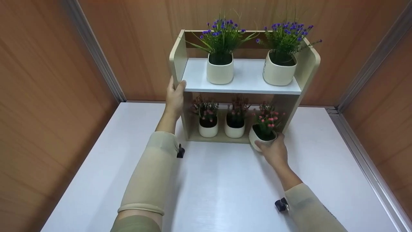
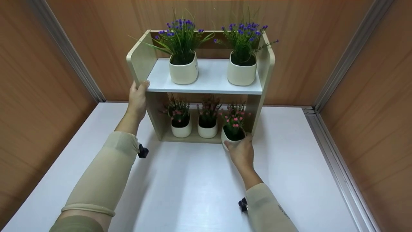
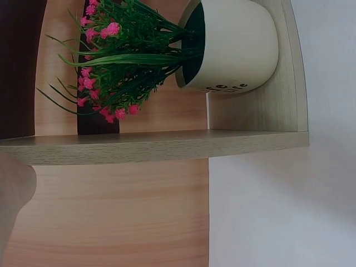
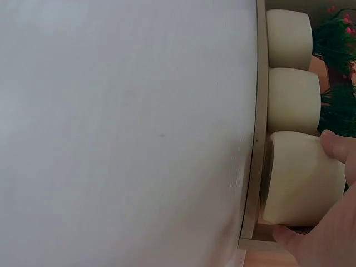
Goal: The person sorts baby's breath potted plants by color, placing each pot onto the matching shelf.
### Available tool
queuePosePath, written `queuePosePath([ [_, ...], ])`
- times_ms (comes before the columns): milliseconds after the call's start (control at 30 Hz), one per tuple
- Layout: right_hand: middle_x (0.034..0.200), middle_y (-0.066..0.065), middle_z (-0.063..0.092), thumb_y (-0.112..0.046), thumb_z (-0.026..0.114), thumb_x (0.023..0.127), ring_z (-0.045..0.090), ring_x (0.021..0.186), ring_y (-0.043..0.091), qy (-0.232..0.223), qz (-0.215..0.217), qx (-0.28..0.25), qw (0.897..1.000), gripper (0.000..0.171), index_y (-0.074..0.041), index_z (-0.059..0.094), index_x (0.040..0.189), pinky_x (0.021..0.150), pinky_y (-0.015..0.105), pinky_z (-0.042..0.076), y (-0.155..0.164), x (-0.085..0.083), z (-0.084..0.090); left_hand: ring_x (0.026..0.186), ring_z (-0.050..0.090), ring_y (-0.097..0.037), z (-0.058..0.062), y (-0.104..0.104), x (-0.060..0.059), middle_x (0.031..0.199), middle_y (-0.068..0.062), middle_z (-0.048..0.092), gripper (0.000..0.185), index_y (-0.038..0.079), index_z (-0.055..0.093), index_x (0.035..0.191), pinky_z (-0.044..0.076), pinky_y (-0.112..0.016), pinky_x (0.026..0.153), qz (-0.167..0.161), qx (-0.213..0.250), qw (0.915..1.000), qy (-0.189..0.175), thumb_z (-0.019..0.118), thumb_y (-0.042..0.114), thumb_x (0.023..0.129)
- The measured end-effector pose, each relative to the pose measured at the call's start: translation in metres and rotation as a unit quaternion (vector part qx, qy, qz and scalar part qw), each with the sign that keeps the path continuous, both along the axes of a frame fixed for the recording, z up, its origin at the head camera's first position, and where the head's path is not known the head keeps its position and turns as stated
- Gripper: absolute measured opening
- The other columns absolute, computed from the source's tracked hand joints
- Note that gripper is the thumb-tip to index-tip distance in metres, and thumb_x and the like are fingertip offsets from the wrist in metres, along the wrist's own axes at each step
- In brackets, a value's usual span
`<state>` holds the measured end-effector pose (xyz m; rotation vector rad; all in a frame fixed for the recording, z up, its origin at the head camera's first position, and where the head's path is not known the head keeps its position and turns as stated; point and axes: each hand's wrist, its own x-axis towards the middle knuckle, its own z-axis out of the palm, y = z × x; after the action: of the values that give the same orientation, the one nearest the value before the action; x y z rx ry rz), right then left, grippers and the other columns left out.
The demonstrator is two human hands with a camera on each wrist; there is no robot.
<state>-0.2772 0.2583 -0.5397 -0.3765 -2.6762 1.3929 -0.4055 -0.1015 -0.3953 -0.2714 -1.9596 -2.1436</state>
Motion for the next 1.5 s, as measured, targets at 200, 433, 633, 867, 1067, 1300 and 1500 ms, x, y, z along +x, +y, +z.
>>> queuePosePath([
  [200,0.167,0.035,0.036,-0.041,0.079,0.098,0.038,0.159,0.05,0.033,-0.027,0.014,0.999,0.104,0.009,0.016,0.165,0.134,0.058,0.033,-0.007,-0.022,-0.01,0.172,0.017,-0.028,-0.002,-0.001,0.0,0.18,-0.008,0.029,0.068,0.021,0.022,0.174,0.01,-0.05,0.142,0.001,0.004,1.0,-0.006,0.05,0.029,0.112],
  [433,0.161,0.034,0.045,-0.041,0.078,0.099,0.045,0.154,0.05,0.032,-0.06,0.035,0.997,0.096,0.011,0.026,0.162,0.132,0.057,0.037,-0.012,-0.041,-0.015,0.172,0.018,-0.026,-0.001,-0.001,-0.001,0.179,-0.006,0.031,0.068,0.023,0.023,0.174,0.012,-0.048,0.142,-0.002,0.002,1.0,-0.008,0.05,0.03,0.112],
  [633,0.164,0.034,0.044,-0.042,0.078,0.099,0.042,0.157,0.047,0.041,-0.073,0.017,0.996,0.1,0.011,0.024,0.164,0.133,0.056,0.036,-0.014,-0.055,-0.015,0.171,0.019,-0.024,0.0,-0.002,0.0,0.177,-0.003,0.033,0.063,0.026,0.025,0.173,0.011,-0.049,0.142,-0.009,0.0,1.0,0.0,0.048,0.028,0.113],
  [867,0.162,0.029,0.048,-0.045,0.075,0.1,0.047,0.154,0.044,0.016,-0.082,0.033,0.996,0.096,0.004,0.024,0.165,0.131,0.055,0.04,-0.017,-0.072,-0.013,0.171,0.019,-0.027,0.0,-0.001,0.0,0.178,-0.006,0.033,0.066,0.023,0.024,0.174,0.012,-0.051,0.142,0.002,0.004,1.0,-0.001,0.05,0.028,0.113],
  [1067,0.164,0.031,0.043,-0.044,0.075,0.099,0.044,0.156,0.046,0.02,-0.096,0.029,0.995,0.099,0.004,0.019,0.166,0.133,0.057,0.036,-0.02,-0.072,-0.013,0.17,0.022,-0.029,-0.001,0.001,0.001,0.177,-0.009,0.036,0.065,0.021,0.026,0.173,0.015,-0.052,0.142,0.003,-0.001,1.0,0.003,0.05,0.027,0.113],
  [1300,0.17,0.031,0.035,-0.041,0.077,0.098,0.037,0.161,0.044,0.031,-0.089,0.008,0.996,0.107,0.001,0.01,0.17,0.137,0.054,0.03,-0.019,-0.07,-0.012,0.17,0.024,-0.028,-0.001,0.002,0.001,0.175,-0.009,0.037,0.064,0.021,0.029,0.172,0.015,-0.05,0.142,0.0,0.003,1.0,0.003,0.051,0.028,0.113],
  [1500,0.173,0.035,0.02,-0.033,0.077,0.097,0.028,0.162,0.05,0.047,-0.074,0.006,0.996,0.114,0.0,-0.002,0.172,0.136,0.06,0.028,-0.024,-0.061,-0.001,0.171,0.022,-0.029,0.002,-0.002,0.002,0.177,-0.009,0.035,0.061,0.021,0.032,0.171,0.014,-0.051,0.142,0.001,-0.012,0.9999,-0.005,0.052,0.031,0.114],
])
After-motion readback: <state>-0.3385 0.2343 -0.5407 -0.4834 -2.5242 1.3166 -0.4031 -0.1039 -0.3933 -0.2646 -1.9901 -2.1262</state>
